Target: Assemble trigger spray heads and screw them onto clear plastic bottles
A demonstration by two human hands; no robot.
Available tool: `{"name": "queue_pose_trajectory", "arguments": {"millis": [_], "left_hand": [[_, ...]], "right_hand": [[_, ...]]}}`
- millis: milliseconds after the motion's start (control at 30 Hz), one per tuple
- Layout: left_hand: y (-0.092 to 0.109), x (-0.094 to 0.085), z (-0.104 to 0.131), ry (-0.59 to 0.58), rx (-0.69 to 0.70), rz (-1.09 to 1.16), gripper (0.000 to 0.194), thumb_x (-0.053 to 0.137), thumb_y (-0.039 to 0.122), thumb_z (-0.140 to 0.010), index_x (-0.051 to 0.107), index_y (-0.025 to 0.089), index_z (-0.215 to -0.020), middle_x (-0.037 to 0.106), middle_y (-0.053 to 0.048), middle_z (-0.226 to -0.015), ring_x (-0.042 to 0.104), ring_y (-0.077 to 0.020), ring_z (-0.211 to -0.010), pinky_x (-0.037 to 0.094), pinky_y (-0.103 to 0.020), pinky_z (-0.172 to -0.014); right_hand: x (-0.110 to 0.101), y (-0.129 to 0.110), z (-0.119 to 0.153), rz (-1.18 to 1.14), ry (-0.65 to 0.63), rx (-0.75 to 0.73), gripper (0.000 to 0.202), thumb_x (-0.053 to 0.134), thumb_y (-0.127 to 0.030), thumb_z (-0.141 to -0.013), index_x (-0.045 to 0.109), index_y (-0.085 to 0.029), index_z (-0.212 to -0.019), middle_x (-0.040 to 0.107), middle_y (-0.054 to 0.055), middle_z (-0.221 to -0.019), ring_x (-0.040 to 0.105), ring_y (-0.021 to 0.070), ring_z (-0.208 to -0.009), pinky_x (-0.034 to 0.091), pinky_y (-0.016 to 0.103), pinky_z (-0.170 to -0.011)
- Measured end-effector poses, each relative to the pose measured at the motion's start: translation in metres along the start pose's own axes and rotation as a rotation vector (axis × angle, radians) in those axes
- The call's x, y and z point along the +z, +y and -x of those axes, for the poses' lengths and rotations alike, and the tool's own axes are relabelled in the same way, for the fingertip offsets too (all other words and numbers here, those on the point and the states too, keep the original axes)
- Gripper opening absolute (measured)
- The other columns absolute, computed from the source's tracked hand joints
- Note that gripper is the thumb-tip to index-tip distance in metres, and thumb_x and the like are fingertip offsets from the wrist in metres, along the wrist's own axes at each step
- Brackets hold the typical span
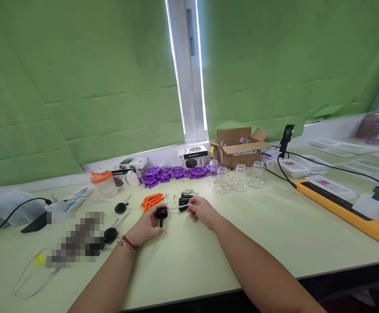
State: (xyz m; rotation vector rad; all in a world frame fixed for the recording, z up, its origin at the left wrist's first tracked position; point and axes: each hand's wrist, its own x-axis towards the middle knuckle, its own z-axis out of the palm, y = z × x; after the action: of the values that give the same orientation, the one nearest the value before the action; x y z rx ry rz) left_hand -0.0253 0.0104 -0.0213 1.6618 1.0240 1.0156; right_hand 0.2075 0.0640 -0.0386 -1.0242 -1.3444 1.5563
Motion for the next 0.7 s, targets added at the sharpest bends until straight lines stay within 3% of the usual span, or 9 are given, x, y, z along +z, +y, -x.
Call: {"name": "queue_pose_trajectory", "arguments": {"millis": [467,700], "left_hand": [[0.0026,0.001,0.0001,0.006,-0.001,0.004,0.067,0.066,0.007,-0.053,0.05,0.024,-0.117,0.05,-0.009,-0.119,0.048,-0.0251,-0.112,0.04,-0.042,-0.096],[0.0034,0.0014,0.0005,0.012,-0.005,0.013,0.068,0.066,0.005,-0.054,0.05,0.022,-0.117,0.049,-0.01,-0.121,0.048,-0.025,-0.113,0.039,-0.042,-0.096]], "right_hand": [[0.0037,-0.0016,-0.0002,0.073,0.019,0.039,0.033,0.046,-0.041,-0.087,0.048,-0.016,-0.066,0.054,0.0,-0.058,0.046,0.0065,-0.041,0.037,0.019,-0.036],[0.001,0.0006,-0.0003,-0.006,0.005,-0.011,0.01,0.054,-0.026,-0.081,0.046,-0.019,-0.082,0.057,-0.003,-0.065,0.048,0.0074,-0.044,0.037,0.018,-0.036]]}}
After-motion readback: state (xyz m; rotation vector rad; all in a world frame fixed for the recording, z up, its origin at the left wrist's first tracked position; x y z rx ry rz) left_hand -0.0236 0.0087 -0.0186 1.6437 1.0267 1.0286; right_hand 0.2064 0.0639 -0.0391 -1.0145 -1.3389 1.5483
